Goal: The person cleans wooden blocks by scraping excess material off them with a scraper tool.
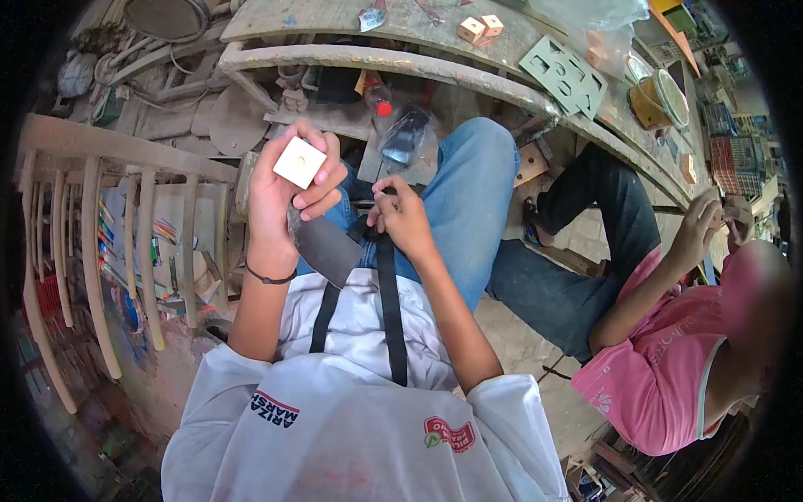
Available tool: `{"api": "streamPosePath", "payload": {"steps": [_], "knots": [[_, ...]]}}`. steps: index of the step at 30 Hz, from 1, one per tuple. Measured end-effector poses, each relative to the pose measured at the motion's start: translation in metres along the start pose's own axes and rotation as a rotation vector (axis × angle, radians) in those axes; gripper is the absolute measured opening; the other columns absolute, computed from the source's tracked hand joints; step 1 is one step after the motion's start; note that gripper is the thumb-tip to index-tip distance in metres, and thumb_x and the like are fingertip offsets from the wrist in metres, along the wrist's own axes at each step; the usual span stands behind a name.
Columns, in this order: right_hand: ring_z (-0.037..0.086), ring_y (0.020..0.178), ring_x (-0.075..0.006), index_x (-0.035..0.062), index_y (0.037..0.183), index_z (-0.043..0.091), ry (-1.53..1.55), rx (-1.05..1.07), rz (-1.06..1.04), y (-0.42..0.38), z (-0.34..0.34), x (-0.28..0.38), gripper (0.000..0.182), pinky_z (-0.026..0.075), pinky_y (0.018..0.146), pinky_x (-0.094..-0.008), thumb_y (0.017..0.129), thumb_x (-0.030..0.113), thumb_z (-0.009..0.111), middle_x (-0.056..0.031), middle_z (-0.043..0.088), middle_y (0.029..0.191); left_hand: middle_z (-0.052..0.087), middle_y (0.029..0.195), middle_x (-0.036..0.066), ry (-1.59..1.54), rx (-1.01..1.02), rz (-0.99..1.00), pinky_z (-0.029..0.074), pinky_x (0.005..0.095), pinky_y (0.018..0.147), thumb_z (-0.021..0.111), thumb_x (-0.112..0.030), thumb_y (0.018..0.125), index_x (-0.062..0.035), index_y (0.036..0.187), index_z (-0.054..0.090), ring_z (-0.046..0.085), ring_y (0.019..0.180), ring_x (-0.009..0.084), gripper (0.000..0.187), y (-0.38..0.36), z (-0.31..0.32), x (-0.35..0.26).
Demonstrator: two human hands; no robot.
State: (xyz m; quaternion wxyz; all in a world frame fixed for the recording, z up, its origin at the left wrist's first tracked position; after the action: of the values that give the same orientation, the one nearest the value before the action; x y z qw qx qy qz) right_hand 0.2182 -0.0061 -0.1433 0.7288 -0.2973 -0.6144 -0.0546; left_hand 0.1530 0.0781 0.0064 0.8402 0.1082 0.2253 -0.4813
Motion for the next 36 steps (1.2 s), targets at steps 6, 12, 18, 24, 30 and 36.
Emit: {"api": "streamPosePath", "payload": {"steps": [6,12,18,24,30,36], "knots": [[0.053,0.063,-0.0077,0.0021,0.099,0.049,0.070,-0.044,-0.102,0.004,-0.008,-0.004,0.012,0.040,0.054,-0.0223,0.087,0.002,0.051,-0.0067,0.059,0.072,0.048,0.072,0.008,0.029,-0.101,-0.032,0.023,0.0180,0.035,0.031,-0.027,0.096,-0.0026,0.093,0.050,0.028,0.043,0.0045,0.032,-0.006,-0.003,-0.002],[0.052,0.067,-0.0072,0.0011,0.096,0.051,0.036,-0.139,-0.077,0.002,-0.015,-0.001,0.010,0.041,0.058,-0.0212,0.087,0.001,0.052,-0.0038,0.055,0.077,0.051,0.077,0.008,0.105,-0.084,-0.060,0.025,0.0180,0.036,0.034,-0.026,0.094,0.0003,0.113,0.048,0.029,0.046,0.0039,0.036,-0.008,0.007,-0.004],[0.053,0.067,-0.0070,-0.0017,0.097,0.054,0.090,-0.104,-0.047,0.004,-0.015,-0.011,0.010,0.042,0.058,-0.0204,0.088,0.002,0.051,-0.0032,0.057,0.078,0.052,0.079,0.008,0.355,-0.089,-0.071,0.024,0.0172,0.038,0.035,-0.028,0.096,-0.0015,0.116,0.046,0.029,0.047,0.0024,0.035,-0.015,0.006,-0.003],[0.055,0.062,-0.0092,-0.0029,0.098,0.053,0.045,-0.105,-0.087,0.002,-0.016,-0.004,0.010,0.043,0.053,-0.0215,0.089,0.001,0.050,-0.0059,0.058,0.079,0.046,0.074,0.010,0.122,-0.054,-0.054,0.021,0.0164,0.034,0.027,-0.041,0.099,-0.0012,0.103,0.046,0.027,0.043,0.0039,0.045,-0.020,-0.003,0.014],[0.059,0.063,-0.0139,-0.0035,0.094,0.049,0.168,-0.084,-0.043,-0.005,-0.007,0.013,0.007,0.047,0.054,-0.0236,0.088,0.000,0.051,-0.0087,0.057,0.078,0.048,0.061,0.007,0.060,-0.052,-0.112,0.022,0.0173,0.036,0.032,-0.043,0.098,-0.0045,0.096,0.049,0.025,0.039,0.0037,0.043,-0.018,-0.005,0.020],[0.058,0.065,-0.0119,-0.0019,0.089,0.051,0.090,-0.074,-0.153,-0.001,-0.008,0.014,0.006,0.047,0.054,-0.0224,0.086,-0.001,0.055,-0.0069,0.057,0.077,0.036,0.051,0.000,-0.011,0.097,-0.117,0.019,0.0188,0.033,0.032,-0.045,0.096,-0.0019,0.087,0.051,0.024,0.038,0.0047,0.048,-0.017,0.015,0.021]]}}
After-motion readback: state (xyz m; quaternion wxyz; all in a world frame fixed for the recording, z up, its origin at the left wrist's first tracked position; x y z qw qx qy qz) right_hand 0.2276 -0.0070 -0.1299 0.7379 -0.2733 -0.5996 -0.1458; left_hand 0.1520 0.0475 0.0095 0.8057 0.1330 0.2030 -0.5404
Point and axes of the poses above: each hand's wrist, its own y-axis towards the middle knuckle, its own z-axis out of the palm, x = y × z, the point moved 10 cm from there along y, towards the middle knuckle
